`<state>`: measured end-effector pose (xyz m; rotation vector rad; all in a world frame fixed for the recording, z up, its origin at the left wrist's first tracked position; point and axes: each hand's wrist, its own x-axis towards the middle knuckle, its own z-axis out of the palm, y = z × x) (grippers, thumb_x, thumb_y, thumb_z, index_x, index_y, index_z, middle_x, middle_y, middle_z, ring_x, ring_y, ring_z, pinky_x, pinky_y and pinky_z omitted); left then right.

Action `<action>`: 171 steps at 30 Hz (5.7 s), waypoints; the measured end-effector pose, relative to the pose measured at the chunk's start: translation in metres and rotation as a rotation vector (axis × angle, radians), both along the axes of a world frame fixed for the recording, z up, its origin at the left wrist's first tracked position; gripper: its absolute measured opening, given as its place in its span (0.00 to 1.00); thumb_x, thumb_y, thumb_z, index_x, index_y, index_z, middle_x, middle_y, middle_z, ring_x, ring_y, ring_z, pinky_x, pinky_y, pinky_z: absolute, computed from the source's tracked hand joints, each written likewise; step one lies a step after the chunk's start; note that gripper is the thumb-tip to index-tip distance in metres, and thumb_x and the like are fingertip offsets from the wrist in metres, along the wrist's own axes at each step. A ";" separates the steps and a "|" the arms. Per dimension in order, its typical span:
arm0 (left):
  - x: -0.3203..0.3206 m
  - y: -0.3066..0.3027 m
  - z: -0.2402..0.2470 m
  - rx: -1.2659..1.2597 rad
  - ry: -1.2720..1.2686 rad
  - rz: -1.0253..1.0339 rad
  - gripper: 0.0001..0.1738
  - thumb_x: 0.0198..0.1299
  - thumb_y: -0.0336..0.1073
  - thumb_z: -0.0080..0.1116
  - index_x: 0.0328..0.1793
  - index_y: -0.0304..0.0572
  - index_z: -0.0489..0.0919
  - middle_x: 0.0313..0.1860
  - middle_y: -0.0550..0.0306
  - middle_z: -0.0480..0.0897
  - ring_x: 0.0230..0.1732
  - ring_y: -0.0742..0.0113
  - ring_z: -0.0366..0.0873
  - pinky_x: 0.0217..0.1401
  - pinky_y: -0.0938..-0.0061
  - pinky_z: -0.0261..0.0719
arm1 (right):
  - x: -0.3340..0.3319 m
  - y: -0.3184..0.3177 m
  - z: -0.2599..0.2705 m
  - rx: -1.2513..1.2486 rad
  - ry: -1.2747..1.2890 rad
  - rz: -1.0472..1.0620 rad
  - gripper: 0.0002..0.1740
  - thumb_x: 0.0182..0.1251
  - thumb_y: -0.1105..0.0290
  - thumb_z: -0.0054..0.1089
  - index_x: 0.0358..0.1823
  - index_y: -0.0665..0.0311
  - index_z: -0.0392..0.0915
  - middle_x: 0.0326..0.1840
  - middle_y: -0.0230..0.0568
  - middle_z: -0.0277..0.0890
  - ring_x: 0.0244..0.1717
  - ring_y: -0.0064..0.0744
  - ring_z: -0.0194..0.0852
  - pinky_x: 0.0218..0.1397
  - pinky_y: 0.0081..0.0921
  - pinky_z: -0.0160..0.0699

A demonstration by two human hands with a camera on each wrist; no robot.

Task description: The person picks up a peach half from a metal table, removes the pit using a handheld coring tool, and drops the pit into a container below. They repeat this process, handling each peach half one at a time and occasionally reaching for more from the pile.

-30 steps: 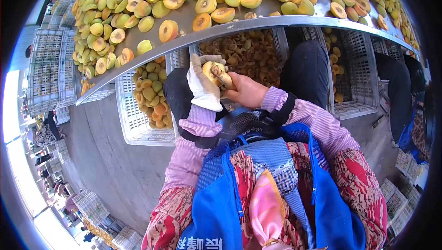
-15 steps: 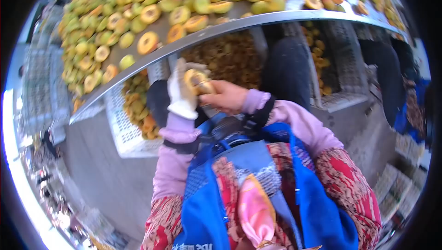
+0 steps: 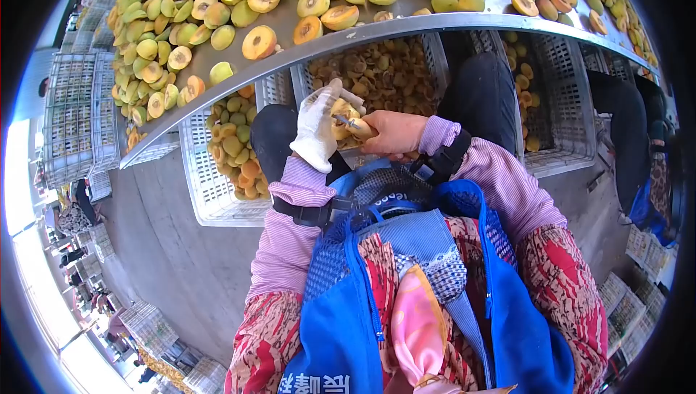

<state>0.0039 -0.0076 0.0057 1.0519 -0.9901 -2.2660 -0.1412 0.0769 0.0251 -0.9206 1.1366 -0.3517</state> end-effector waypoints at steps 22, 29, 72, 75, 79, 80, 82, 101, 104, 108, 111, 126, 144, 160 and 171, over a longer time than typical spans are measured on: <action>-0.015 0.009 0.007 0.087 0.290 0.109 0.22 0.59 0.53 0.53 0.34 0.39 0.74 0.33 0.53 0.77 0.36 0.59 0.77 0.37 0.65 0.78 | -0.010 0.012 -0.026 0.304 -0.951 -0.080 0.07 0.65 0.66 0.53 0.33 0.55 0.64 0.13 0.20 0.53 0.08 0.09 0.48 0.05 0.09 0.48; -0.020 -0.002 0.023 -0.099 0.077 0.408 0.18 0.62 0.47 0.53 0.37 0.36 0.76 0.31 0.51 0.80 0.30 0.61 0.80 0.31 0.71 0.80 | -0.017 -0.006 -0.049 -0.440 0.191 -0.577 0.12 0.62 0.61 0.55 0.35 0.61 0.65 0.16 0.28 0.60 0.10 0.19 0.55 0.09 0.21 0.54; 0.239 -0.253 0.060 -0.760 -1.757 0.006 0.34 0.44 0.56 0.61 0.55 0.45 0.72 0.52 0.44 0.76 0.55 0.52 0.73 0.57 0.65 0.70 | 0.021 -0.027 -0.062 -0.016 0.014 -0.560 0.10 0.63 0.68 0.50 0.42 0.64 0.64 0.13 0.28 0.60 0.06 0.21 0.55 0.08 0.20 0.54; 0.237 -0.260 0.046 -0.732 -1.670 -0.030 0.39 0.42 0.61 0.60 0.60 0.49 0.70 0.52 0.47 0.77 0.55 0.54 0.74 0.58 0.66 0.68 | 0.020 -0.030 -0.056 0.022 0.011 -0.571 0.10 0.63 0.68 0.50 0.43 0.63 0.65 0.15 0.27 0.60 0.09 0.19 0.55 0.10 0.19 0.54; 0.234 -0.242 0.044 -0.947 -1.407 0.340 0.33 0.47 0.53 0.62 0.58 0.45 0.72 0.52 0.46 0.77 0.55 0.55 0.74 0.58 0.68 0.68 | 0.020 -0.028 -0.058 0.025 -0.006 -0.607 0.11 0.62 0.69 0.51 0.42 0.65 0.64 0.14 0.29 0.61 0.07 0.20 0.56 0.08 0.20 0.55; 0.233 -0.233 0.040 -0.964 -1.093 0.589 0.26 0.52 0.44 0.59 0.56 0.41 0.72 0.48 0.47 0.78 0.50 0.57 0.76 0.55 0.71 0.70 | 0.020 -0.028 -0.061 0.024 -0.005 -0.610 0.11 0.62 0.69 0.51 0.42 0.65 0.64 0.14 0.29 0.61 0.07 0.20 0.56 0.08 0.20 0.55; 0.238 -0.206 0.044 -0.812 -0.480 0.827 0.23 0.55 0.39 0.57 0.56 0.37 0.71 0.46 0.50 0.78 0.47 0.60 0.76 0.52 0.74 0.72 | 0.018 -0.023 -0.066 -0.056 0.019 -0.574 0.12 0.62 0.69 0.51 0.43 0.65 0.64 0.15 0.29 0.62 0.08 0.21 0.57 0.09 0.20 0.56; 0.144 -0.210 0.050 -0.876 -1.855 -0.090 0.29 0.46 0.56 0.55 0.51 0.47 0.77 0.47 0.43 0.78 0.52 0.51 0.75 0.54 0.61 0.71 | 0.016 -0.007 -0.025 -0.125 -0.070 -0.521 0.11 0.64 0.65 0.51 0.38 0.63 0.63 0.17 0.29 0.61 0.10 0.19 0.59 0.10 0.19 0.58; 0.121 -0.212 0.043 -0.939 -1.807 -0.044 0.25 0.44 0.49 0.60 0.48 0.46 0.76 0.46 0.43 0.79 0.50 0.48 0.76 0.52 0.59 0.73 | 0.011 -0.002 -0.023 -0.129 -0.121 -0.550 0.09 0.65 0.66 0.50 0.39 0.62 0.63 0.16 0.28 0.61 0.09 0.18 0.59 0.09 0.18 0.58; 0.104 -0.198 0.033 -1.278 -1.521 0.144 0.19 0.46 0.38 0.63 0.45 0.41 0.76 0.43 0.46 0.80 0.45 0.55 0.78 0.49 0.65 0.75 | 0.012 -0.007 -0.014 -0.140 -0.152 -0.535 0.08 0.67 0.67 0.48 0.38 0.62 0.61 0.16 0.27 0.60 0.10 0.17 0.57 0.12 0.16 0.57; 0.076 -0.156 0.046 -1.002 -0.527 0.365 0.17 0.43 0.23 0.63 0.42 0.32 0.75 0.36 0.55 0.79 0.37 0.69 0.77 0.43 0.76 0.76 | 0.017 -0.015 -0.008 -0.242 -0.211 -0.573 0.10 0.65 0.65 0.50 0.39 0.62 0.61 0.16 0.28 0.62 0.09 0.18 0.59 0.11 0.18 0.58; -0.015 0.008 0.002 -0.198 0.070 0.531 0.30 0.66 0.58 0.35 0.40 0.34 0.74 0.32 0.51 0.78 0.34 0.62 0.77 0.40 0.71 0.77 | 0.033 0.004 -0.015 -0.750 0.489 -0.437 0.18 0.62 0.63 0.54 0.43 0.68 0.59 0.28 0.54 0.72 0.29 0.51 0.74 0.31 0.38 0.71; -0.010 0.002 -0.003 -0.128 0.013 0.462 0.38 0.63 0.66 0.31 0.31 0.34 0.75 0.27 0.50 0.78 0.28 0.61 0.77 0.35 0.72 0.78 | 0.021 -0.007 -0.017 -0.590 0.425 -0.191 0.17 0.56 0.68 0.52 0.40 0.71 0.59 0.28 0.60 0.72 0.35 0.59 0.73 0.39 0.44 0.72; -0.016 0.009 -0.003 -0.089 0.004 0.468 0.38 0.63 0.64 0.29 0.31 0.34 0.75 0.28 0.48 0.78 0.29 0.57 0.77 0.36 0.69 0.78 | 0.026 0.002 -0.023 -0.568 0.285 -0.315 0.16 0.58 0.69 0.51 0.42 0.71 0.60 0.32 0.62 0.73 0.38 0.59 0.72 0.41 0.44 0.71; -0.018 0.005 -0.007 -0.278 -0.075 0.534 0.38 0.64 0.64 0.29 0.31 0.33 0.75 0.27 0.48 0.78 0.29 0.58 0.77 0.37 0.71 0.77 | 0.026 -0.008 -0.023 -0.574 0.412 -0.247 0.18 0.56 0.71 0.49 0.45 0.72 0.59 0.31 0.61 0.73 0.36 0.59 0.72 0.39 0.44 0.71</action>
